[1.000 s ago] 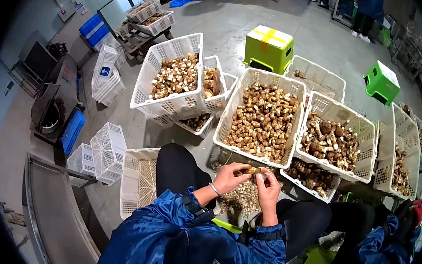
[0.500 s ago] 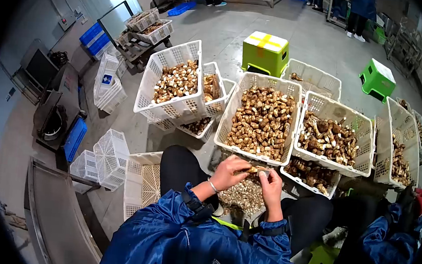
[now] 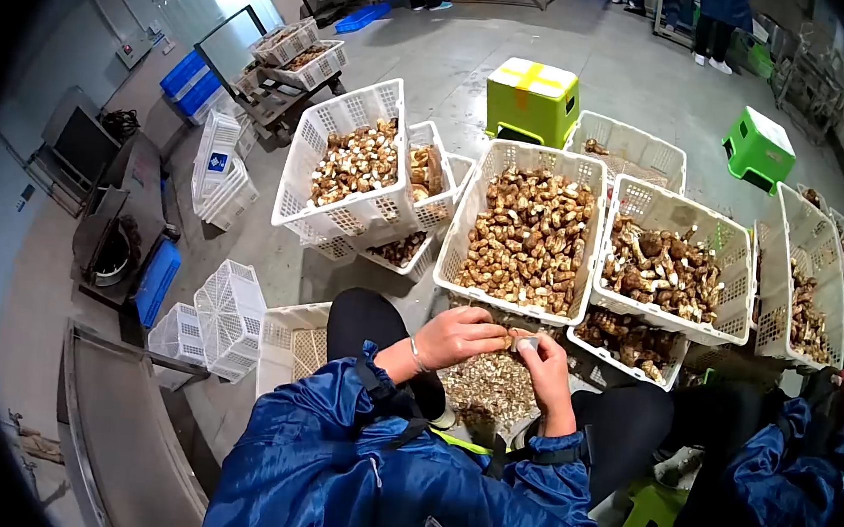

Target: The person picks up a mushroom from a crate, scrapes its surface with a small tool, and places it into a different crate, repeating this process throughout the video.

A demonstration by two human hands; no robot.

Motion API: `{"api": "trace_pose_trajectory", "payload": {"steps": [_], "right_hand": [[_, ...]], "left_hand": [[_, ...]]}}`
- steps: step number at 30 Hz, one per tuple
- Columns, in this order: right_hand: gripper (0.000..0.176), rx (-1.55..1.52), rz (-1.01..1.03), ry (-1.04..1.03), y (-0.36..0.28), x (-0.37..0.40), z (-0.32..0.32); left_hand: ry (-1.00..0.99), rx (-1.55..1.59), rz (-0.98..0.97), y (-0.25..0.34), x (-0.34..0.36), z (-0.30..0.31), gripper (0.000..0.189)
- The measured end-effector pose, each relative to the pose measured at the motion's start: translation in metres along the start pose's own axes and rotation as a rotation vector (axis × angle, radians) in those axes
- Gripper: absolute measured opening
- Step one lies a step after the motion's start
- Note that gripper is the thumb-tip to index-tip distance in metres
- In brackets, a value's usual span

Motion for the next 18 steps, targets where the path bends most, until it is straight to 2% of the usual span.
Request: {"api": "trace_pose_trajectory", "payload": {"steps": [4, 7, 14, 15, 18], "right_hand": [[0.018, 0.069, 0.006, -0.105, -0.003, 0.003, -0.007], [0.014, -0.019, -0.099, -0.088, 0.020, 0.000, -0.002], [0.013, -0.217, -0.145, -0.123, 0.013, 0.005, -0.010], [0.012, -0.248, -0.157, -0.127, 0.018, 0.004, -0.010], [0.012, -0.313, -0.206, -0.077, 0.029, 0.002, -0.006]], "left_hand": [[-0.077, -0.063, -0.191, 0.008, 0.001, -0.001, 0.031], [-0.088, -0.077, -0.306, 0.015, 0.001, 0.001, 0.031], [-0.111, -0.081, -0.382, 0.018, 0.000, 0.006, 0.028], [-0.114, -0.065, -0.369, 0.017, -0.001, 0.005, 0.024], [-0.034, 0.092, -0.127, 0.001, -0.004, 0.005, 0.024]]}}
Point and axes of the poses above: each hand's wrist, its own x-axis away from the middle knuckle, its own z-axis out of the back of the hand, y = z × x, the point moved 10 cm from there along -x, towards the middle knuckle, and after that the axes turned 4 degrees about z, right-handed, at the moved point
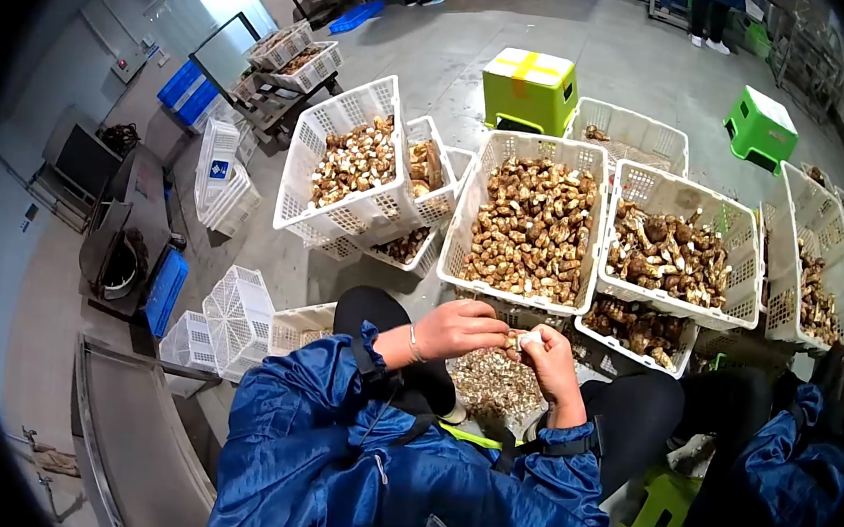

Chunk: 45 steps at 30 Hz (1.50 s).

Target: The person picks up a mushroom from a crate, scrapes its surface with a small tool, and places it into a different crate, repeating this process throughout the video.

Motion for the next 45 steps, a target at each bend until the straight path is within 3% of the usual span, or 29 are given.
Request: {"api": "trace_pose_trajectory", "payload": {"steps": [3, 4, 6, 8, 9, 10, 12, 13, 14, 16, 19, 23, 26, 31, 34, 37, 40, 45], "right_hand": [[0.012, 0.009, 0.033, 0.070, -0.006, 0.000, 0.004], [0.011, 0.237, 0.067, 0.077, -0.013, 0.001, 0.007], [0.014, 0.381, 0.176, 0.157, -0.023, 0.003, 0.011], [0.015, 0.278, 0.253, 0.248, -0.023, 0.002, 0.018], [0.015, 0.226, 0.294, 0.293, -0.026, 0.002, 0.022], [0.016, 0.210, 0.340, 0.301, -0.031, 0.003, 0.023], [0.019, 0.516, 0.352, 0.269, -0.041, 0.007, 0.019], [0.022, 0.481, 0.331, 0.266, -0.047, 0.012, 0.010], [0.023, 0.434, 0.283, 0.232, -0.035, 0.008, 0.013], [0.022, 0.460, 0.393, 0.235, -0.038, 0.008, 0.013], [0.021, 0.351, 0.316, 0.191, -0.028, 0.008, 0.010], [0.016, 0.485, 0.490, 0.190, -0.050, 0.016, -0.005], [0.013, 0.405, 0.332, 0.296, -0.034, 0.013, 0.013], [0.015, 0.469, 0.361, 0.264, -0.046, 0.019, 0.006], [0.016, 0.732, 0.742, 0.212, -0.075, 0.029, -0.018], [0.014, 0.701, 0.573, 0.252, -0.062, 0.023, -0.007], [0.015, 0.589, 0.433, 0.295, -0.059, 0.022, 0.002], [0.016, 0.624, 0.430, 0.310, -0.053, 0.017, 0.009]], "left_hand": [[0.063, 0.185, 0.298, -0.012, 0.006, -0.009, 0.031], [0.080, 0.217, 0.354, -0.014, 0.009, -0.014, 0.032], [0.120, 0.293, 0.560, -0.024, 0.023, -0.030, 0.031], [0.169, 0.404, 0.829, -0.038, 0.048, -0.052, 0.029], [0.163, 0.874, 1.214, -0.050, 0.077, -0.088, 0.028], [0.188, 0.945, 1.308, -0.052, 0.085, -0.097, 0.029], [0.506, 1.505, 1.397, -0.042, 0.092, -0.118, 0.025], [0.550, 1.643, 1.436, -0.037, 0.093, -0.125, 0.021], [0.582, 1.679, 1.461, -0.037, 0.095, -0.128, 0.021], [0.646, 1.753, 1.515, -0.034, 0.096, -0.131, 0.020], [0.667, 1.745, 1.507, -0.034, 0.095, -0.133, 0.019], [0.654, 1.739, 1.485, -0.033, 0.094, -0.135, 0.022], [0.649, 1.779, 1.484, -0.031, 0.091, -0.136, 0.019], [0.616, 2.050, 1.400, -0.030, 0.090, -0.153, 0.016], [0.578, 2.157, 1.388, -0.030, 0.094, -0.162, 0.021], [0.531, 2.252, 1.366, -0.024, 0.093, -0.163, 0.021], [0.587, 2.328, 1.508, -0.021, 0.093, -0.168, 0.020], [0.553, 2.533, 1.515, -0.012, 0.088, -0.168, 0.026]]}}
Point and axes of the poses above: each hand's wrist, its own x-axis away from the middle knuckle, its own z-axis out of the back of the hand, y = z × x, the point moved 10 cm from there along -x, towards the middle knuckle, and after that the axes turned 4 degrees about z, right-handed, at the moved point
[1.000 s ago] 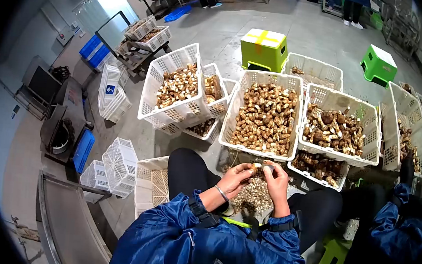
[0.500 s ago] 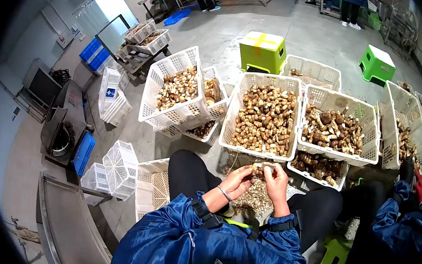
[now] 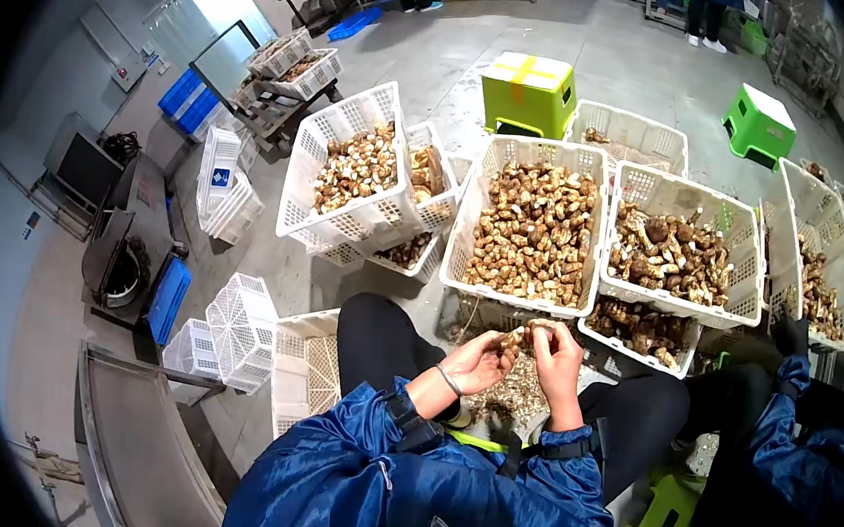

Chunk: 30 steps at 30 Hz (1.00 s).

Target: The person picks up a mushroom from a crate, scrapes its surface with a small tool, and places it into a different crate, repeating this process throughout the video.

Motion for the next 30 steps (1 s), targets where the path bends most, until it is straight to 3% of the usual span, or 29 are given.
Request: {"api": "trace_pose_trajectory", "payload": {"steps": [12, 19, 24, 27, 29, 30], "right_hand": [[0.014, 0.235, 0.364, -0.224, -0.036, 0.001, -0.027], [0.016, 0.251, 0.303, -0.230, -0.032, 0.002, -0.027], [0.013, 0.130, 0.135, -0.028, -0.015, -0.003, -0.004], [0.015, 0.205, 0.098, 0.033, 0.004, -0.003, 0.004], [0.017, 0.189, 0.028, 0.004, 0.003, -0.001, 0.003], [0.019, 0.157, 0.088, 0.012, 0.004, -0.002, 0.003]], "left_hand": [[0.079, -0.032, 0.018, 0.011, 0.002, 0.012, 0.024], [0.149, -0.092, 0.113, 0.009, 0.005, 0.023, 0.027], [0.142, -0.024, 0.156, 0.004, 0.008, 0.018, 0.028], [0.076, -0.148, 0.029, 0.047, 0.018, 0.001, 0.022], [-0.024, -0.234, -0.207, 0.118, 0.037, -0.032, 0.017], [0.045, -0.272, -0.419, 0.168, 0.054, -0.038, 0.017]]}}
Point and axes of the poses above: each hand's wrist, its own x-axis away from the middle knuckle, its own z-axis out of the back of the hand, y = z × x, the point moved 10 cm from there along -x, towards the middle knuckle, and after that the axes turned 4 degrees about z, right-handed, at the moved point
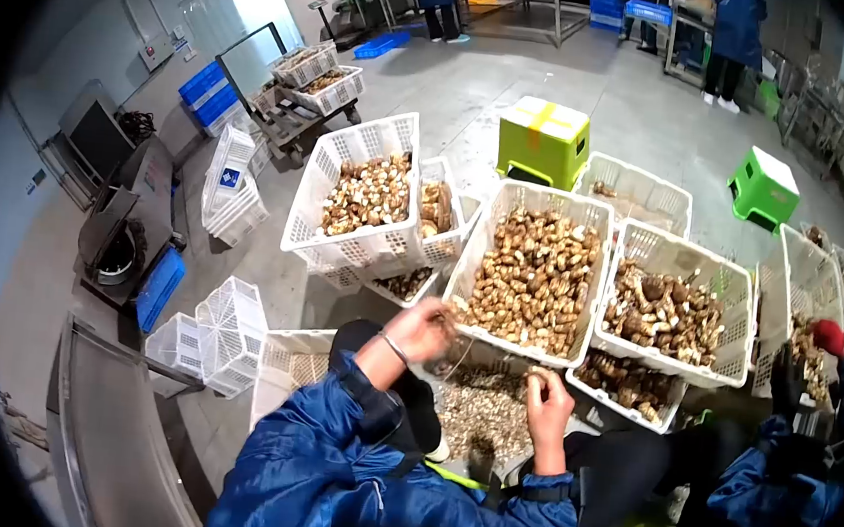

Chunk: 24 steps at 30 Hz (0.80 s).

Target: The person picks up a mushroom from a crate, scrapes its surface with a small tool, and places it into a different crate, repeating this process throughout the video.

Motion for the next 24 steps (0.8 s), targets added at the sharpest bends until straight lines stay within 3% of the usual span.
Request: {"api": "trace_pose_trajectory", "payload": {"steps": [1, 2, 4, 5, 7, 10, 12, 14, 16, 17, 18, 19, 23, 24], "right_hand": [[0.019, 0.033, -0.014, -0.006, -0.001, 0.001, 0.000], [0.019, 0.027, 0.007, -0.003, -0.002, 0.000, -0.001], [0.018, 0.039, -0.022, -0.031, -0.002, -0.002, -0.006], [0.018, 0.052, -0.042, -0.039, 0.005, 0.000, -0.010], [0.018, 0.031, -0.048, -0.082, 0.009, -0.002, -0.019], [0.019, 0.069, -0.051, -0.090, 0.014, -0.004, -0.027], [0.019, 0.102, -0.086, -0.115, 0.019, -0.005, -0.035], [0.023, 0.156, -0.125, -0.174, 0.035, -0.004, -0.046], [0.019, 0.174, -0.140, -0.195, 0.028, -0.011, -0.050], [0.019, 0.182, -0.182, -0.215, 0.032, -0.012, -0.053], [0.019, 0.144, -0.236, -0.222, 0.020, -0.018, -0.053], [0.017, 0.070, -0.234, -0.183, 0.028, -0.017, -0.056], [0.020, 0.097, -0.144, -0.181, 0.040, -0.022, -0.063], [0.019, 0.053, -0.189, -0.188, 0.046, -0.022, -0.065]], "left_hand": [[-0.078, 0.156, -0.080, 0.051, -0.020, 0.014, 0.016], [-0.133, 0.086, -0.270, 0.107, -0.010, -0.002, 0.016], [-0.018, 0.207, -0.649, 0.193, 0.004, 0.002, 0.020], [-0.032, 0.157, -0.646, 0.228, -0.024, 0.034, 0.022], [0.247, 0.196, -0.611, 0.219, -0.042, 0.051, 0.022], [0.141, -0.237, -0.307, 0.157, -0.130, 0.053, 0.022], [0.207, -0.510, -0.101, 0.098, -0.186, 0.054, 0.020], [0.231, -0.859, -0.127, 0.063, -0.241, 0.055, 0.031], [0.358, -1.617, -0.372, 0.063, -0.260, 0.008, 0.064], [0.428, -1.704, -0.352, 0.055, -0.294, 0.013, 0.049], [0.406, -1.785, -0.765, 0.049, -0.311, -0.004, 0.042], [0.361, -1.823, -0.844, 0.042, -0.325, -0.018, 0.035], [0.364, -2.091, -0.969, 0.024, -0.380, -0.054, 0.026], [0.378, -2.146, -0.880, 0.020, -0.391, -0.054, 0.026]]}}
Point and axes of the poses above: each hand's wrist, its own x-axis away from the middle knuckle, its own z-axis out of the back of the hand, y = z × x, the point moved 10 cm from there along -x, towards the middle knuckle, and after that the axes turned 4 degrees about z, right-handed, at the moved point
